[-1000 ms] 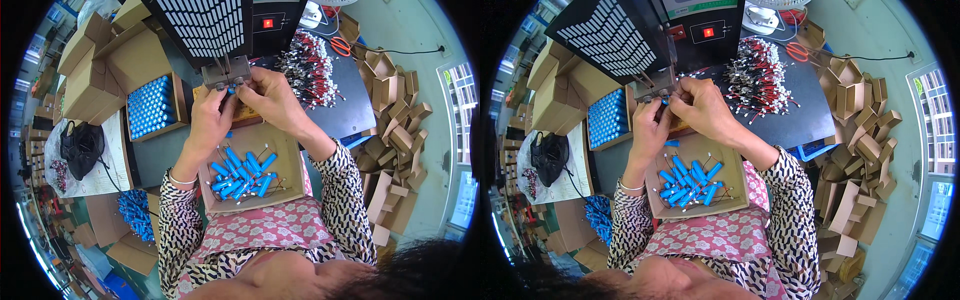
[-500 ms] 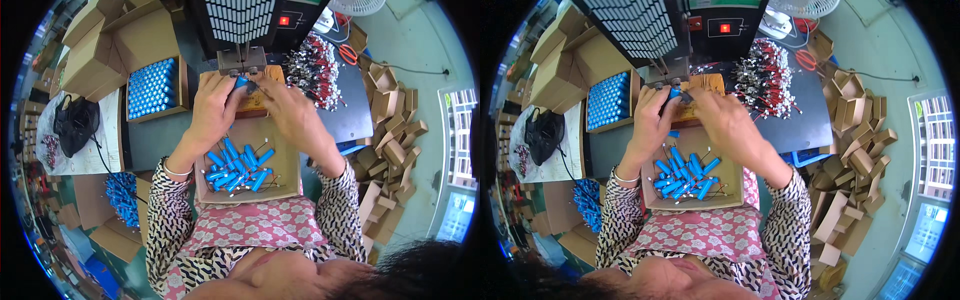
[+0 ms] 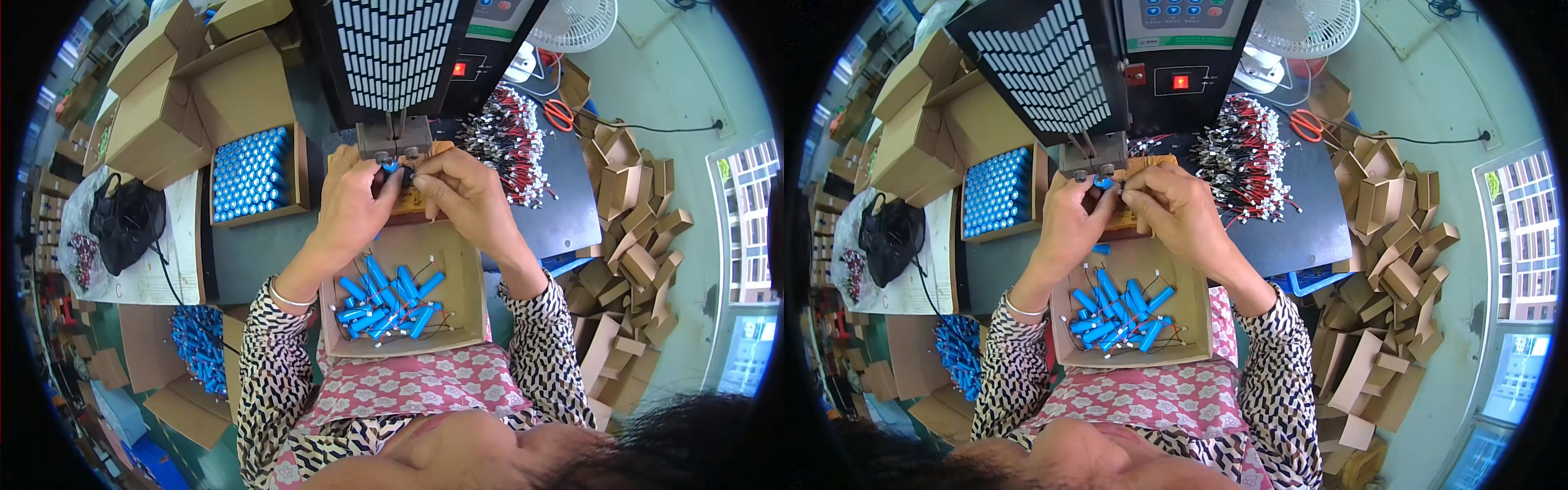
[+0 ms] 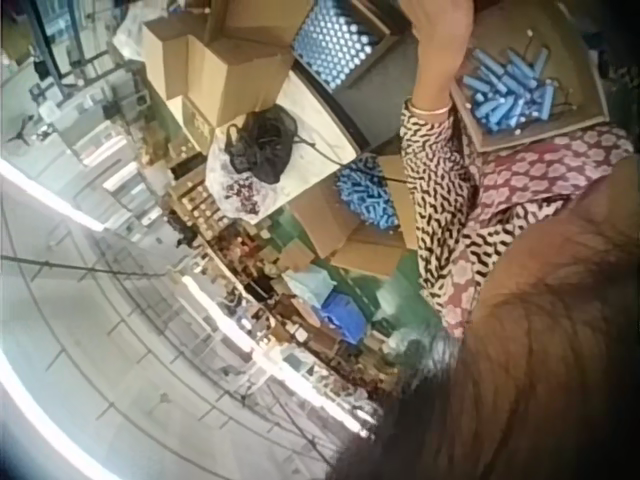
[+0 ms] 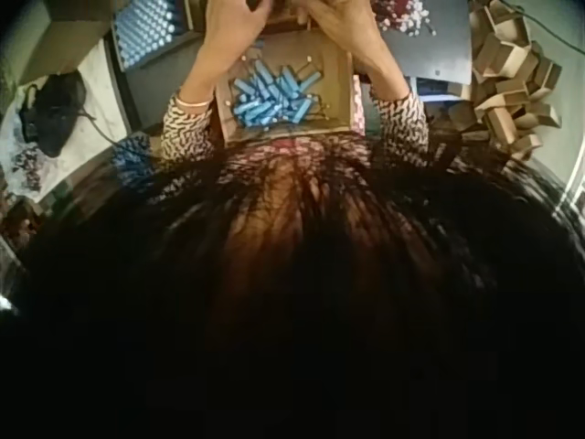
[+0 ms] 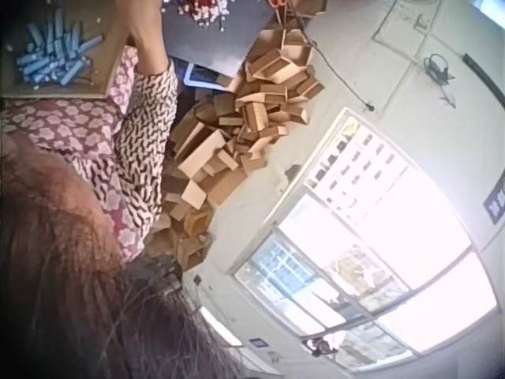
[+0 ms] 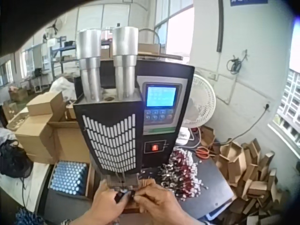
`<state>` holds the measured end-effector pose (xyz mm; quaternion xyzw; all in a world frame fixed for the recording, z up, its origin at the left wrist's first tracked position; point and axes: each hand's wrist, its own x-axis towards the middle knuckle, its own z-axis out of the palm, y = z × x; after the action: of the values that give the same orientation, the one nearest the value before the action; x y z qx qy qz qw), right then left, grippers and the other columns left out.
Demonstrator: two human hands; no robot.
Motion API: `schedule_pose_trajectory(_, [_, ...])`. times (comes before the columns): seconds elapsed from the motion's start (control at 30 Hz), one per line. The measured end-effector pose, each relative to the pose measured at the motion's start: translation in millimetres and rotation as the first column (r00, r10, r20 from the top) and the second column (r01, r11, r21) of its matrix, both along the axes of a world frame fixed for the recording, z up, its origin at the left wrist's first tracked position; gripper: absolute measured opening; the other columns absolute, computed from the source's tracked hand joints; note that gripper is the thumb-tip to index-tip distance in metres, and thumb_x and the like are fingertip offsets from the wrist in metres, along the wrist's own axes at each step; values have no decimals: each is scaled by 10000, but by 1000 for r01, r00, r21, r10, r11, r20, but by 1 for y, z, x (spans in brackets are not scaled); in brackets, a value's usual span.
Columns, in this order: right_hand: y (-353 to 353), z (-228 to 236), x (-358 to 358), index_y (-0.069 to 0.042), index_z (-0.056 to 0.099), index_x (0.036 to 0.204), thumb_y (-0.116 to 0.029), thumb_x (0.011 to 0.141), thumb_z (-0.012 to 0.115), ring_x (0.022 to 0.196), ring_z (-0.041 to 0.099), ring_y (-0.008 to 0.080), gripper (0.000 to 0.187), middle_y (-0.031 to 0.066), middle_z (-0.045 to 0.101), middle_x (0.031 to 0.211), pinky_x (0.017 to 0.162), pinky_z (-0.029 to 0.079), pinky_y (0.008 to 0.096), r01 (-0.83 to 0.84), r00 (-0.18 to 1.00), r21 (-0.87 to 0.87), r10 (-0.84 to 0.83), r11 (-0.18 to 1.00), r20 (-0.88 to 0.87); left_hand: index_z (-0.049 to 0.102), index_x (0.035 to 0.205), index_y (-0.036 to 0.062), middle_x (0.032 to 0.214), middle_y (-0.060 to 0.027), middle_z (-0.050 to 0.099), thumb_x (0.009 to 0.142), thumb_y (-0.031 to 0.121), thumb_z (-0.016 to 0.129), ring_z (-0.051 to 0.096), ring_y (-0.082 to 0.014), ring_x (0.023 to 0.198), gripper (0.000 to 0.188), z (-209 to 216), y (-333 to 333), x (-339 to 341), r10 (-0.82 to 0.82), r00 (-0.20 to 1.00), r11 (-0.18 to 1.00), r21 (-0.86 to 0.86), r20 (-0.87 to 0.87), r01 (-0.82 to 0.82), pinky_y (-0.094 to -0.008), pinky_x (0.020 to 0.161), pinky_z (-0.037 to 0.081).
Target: The person attaches wire leads to battery cells using a spot welding machine and places the assembled batteries into a box.
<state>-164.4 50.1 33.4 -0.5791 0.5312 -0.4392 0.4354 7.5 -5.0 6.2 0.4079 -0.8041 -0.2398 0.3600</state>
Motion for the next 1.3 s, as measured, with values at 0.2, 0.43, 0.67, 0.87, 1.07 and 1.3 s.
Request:
schedule_pose_trajectory(0.2, [-11,1,4,47,614,850,-73,893,587,619,596,143,131,96,603,707,565,472,295,-12,991,-25,15,1000,132,628,960,28,889,-154,615,772,14,647,570,-362,845,190,3,0,-5,-52,998,986,-161,-25,47,-413,691,447])
schedule_pose_trajectory(0.43, [-19,6,17,87,555,788,-131,829,593,595,575,173,225,145,575,673,555,444,322,108,994,-68,-107,992,15,612,1029,32,974,-160,596,740,-58,640,556,-373,875,304,2,-3,-2,-99,993,980,-182,-69,85,-430,725,450])
schedule_pose_trajectory(0.67, [-24,0,15,80,533,711,-119,783,586,538,552,171,218,137,552,605,515,429,323,140,990,-81,-140,987,11,618,1018,31,975,-159,597,745,-59,636,560,-366,887,288,2,-3,-6,-106,991,982,-163,-80,92,-429,725,450])
schedule_pose_trajectory(0.87, [-25,4,14,89,538,746,-99,810,581,560,544,90,203,97,577,603,503,428,295,88,992,-54,-83,995,94,623,1002,32,977,-169,595,742,-68,616,554,-378,893,279,-1,-6,-7,-95,992,984,-161,-84,81,-437,730,448])
schedule_pose_trajectory(1.07, [-21,2,15,52,565,788,-68,854,571,623,496,88,137,53,541,679,543,407,266,44,999,-109,-41,993,32,606,989,5,1017,-193,592,759,-26,619,561,-398,883,233,9,1,7,-131,989,988,79,-66,136,-446,734,454])
schedule_pose_trajectory(1.3, [18,11,-17,32,613,853,-54,860,589,742,558,159,89,76,603,830,665,451,282,-209,976,-300,218,931,-2,621,1004,4,967,-128,636,831,47,615,621,-215,796,178,26,-23,67,5,1000,999,51,-11,-5,-304,674,503])
